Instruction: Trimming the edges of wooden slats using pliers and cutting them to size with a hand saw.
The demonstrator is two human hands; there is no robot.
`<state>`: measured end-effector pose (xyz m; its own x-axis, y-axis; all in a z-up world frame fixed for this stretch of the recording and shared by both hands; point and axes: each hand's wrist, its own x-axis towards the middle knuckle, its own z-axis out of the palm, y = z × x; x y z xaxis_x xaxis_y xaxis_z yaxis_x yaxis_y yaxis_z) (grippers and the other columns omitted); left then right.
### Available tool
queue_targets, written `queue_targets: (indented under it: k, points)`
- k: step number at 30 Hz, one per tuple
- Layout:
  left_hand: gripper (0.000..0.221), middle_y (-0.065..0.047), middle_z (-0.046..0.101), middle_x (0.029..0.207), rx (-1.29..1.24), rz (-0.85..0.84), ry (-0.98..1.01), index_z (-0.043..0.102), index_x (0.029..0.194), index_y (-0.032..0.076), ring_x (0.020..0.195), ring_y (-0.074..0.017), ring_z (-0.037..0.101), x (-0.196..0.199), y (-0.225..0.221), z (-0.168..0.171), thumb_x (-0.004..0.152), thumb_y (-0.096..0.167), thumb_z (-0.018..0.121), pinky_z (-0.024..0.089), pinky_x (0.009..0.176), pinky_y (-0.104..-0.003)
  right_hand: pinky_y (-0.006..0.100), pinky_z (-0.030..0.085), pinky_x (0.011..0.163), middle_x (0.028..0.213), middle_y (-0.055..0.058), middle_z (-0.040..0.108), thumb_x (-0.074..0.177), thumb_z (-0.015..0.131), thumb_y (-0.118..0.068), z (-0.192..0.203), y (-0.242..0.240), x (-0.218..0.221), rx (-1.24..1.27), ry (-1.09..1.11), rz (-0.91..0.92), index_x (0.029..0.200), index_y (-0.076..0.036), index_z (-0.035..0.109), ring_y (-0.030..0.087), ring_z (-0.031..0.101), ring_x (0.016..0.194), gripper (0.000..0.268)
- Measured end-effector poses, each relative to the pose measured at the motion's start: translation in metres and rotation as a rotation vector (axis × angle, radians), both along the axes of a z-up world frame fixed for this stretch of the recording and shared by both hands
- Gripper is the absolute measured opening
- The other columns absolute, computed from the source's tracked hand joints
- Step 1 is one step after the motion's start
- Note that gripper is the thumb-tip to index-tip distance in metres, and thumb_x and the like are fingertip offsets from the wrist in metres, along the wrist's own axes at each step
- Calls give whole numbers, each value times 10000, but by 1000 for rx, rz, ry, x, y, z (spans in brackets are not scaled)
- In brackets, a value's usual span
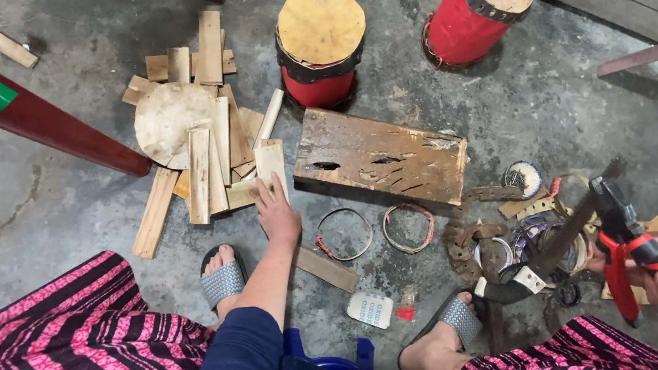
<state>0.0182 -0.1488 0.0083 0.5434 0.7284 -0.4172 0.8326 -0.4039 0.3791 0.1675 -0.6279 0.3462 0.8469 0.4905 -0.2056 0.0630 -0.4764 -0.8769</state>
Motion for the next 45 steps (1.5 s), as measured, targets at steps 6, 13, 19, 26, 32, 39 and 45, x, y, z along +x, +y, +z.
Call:
queue_targets:
  k: [6, 13, 19, 26, 32, 39, 45]
  points:
    - [1108, -171, 156, 1690, -139, 200, -18, -20, 1650, 260, 1525, -402, 199, 1, 23, 7, 862, 156, 750, 312, 1165, -595, 557, 556, 1079, 902, 185, 599, 1070, 487, -285, 4, 0, -7, -78, -49, -53, 657, -27, 448, 417, 770, 1147, 488]
    - [1040, -273, 165, 1653, -250, 185, -26, -26, 1649, 312, 1560, -432, 102, -2, 29, 25, 907, 257, 700, 267, 1195, -613, 558, 568, 1095, 1212, 223, 713, 1032, 471, -238, 30, 42, -20, -24, -32, -5, 648, 9, 483, 388, 786, 1102, 457]
    - [1228, -213, 197, 1622, -73, 92, 61, -7, 1648, 302, 1396, -436, 370, -16, 21, 2, 789, 534, 838, 438, 1071, -541, 496, 574, 1006, 1099, 243, 710, 1018, 494, -256, 34, 50, -23, 23, -37, -6, 638, -18, 446, 403, 795, 1100, 451]
    - [1253, -284, 322, 1528, -47, 83, 56, -56, 1657, 297, 1404, -428, 360, 8, 9, -5, 810, 565, 828, 444, 1071, -535, 532, 561, 1088, 1226, 260, 691, 1015, 477, -224, 48, 67, -33, -8, -1, -25, 647, 1, 475, 414, 787, 1109, 431]
    - [1262, -206, 189, 1653, 67, 5, 180, -45, 1652, 327, 1355, -396, 407, 11, 1, -36, 781, 594, 829, 459, 1007, -469, 492, 565, 1094, 1134, 243, 719, 1011, 485, -219, 46, 62, -35, -27, -9, -75, 639, 4, 453, 381, 797, 1113, 435]
    - [1110, -158, 236, 1607, 79, 6, 137, 22, 1652, 315, 1293, -388, 447, 7, 9, -38, 845, 272, 782, 548, 889, -492, 513, 579, 1054, 1194, 213, 692, 1004, 479, -248, 19, 18, -16, -37, -57, 15, 623, -24, 508, 383, 802, 1084, 443]
    - [1082, -187, 334, 1482, -114, 116, 6, 57, 1659, 315, 1279, -414, 473, 9, 25, -10, 836, 231, 755, 507, 967, -502, 511, 566, 1068, 1200, 228, 699, 991, 491, -223, 21, 24, -16, -12, -41, -14, 615, -18, 473, 393, 794, 1105, 429]
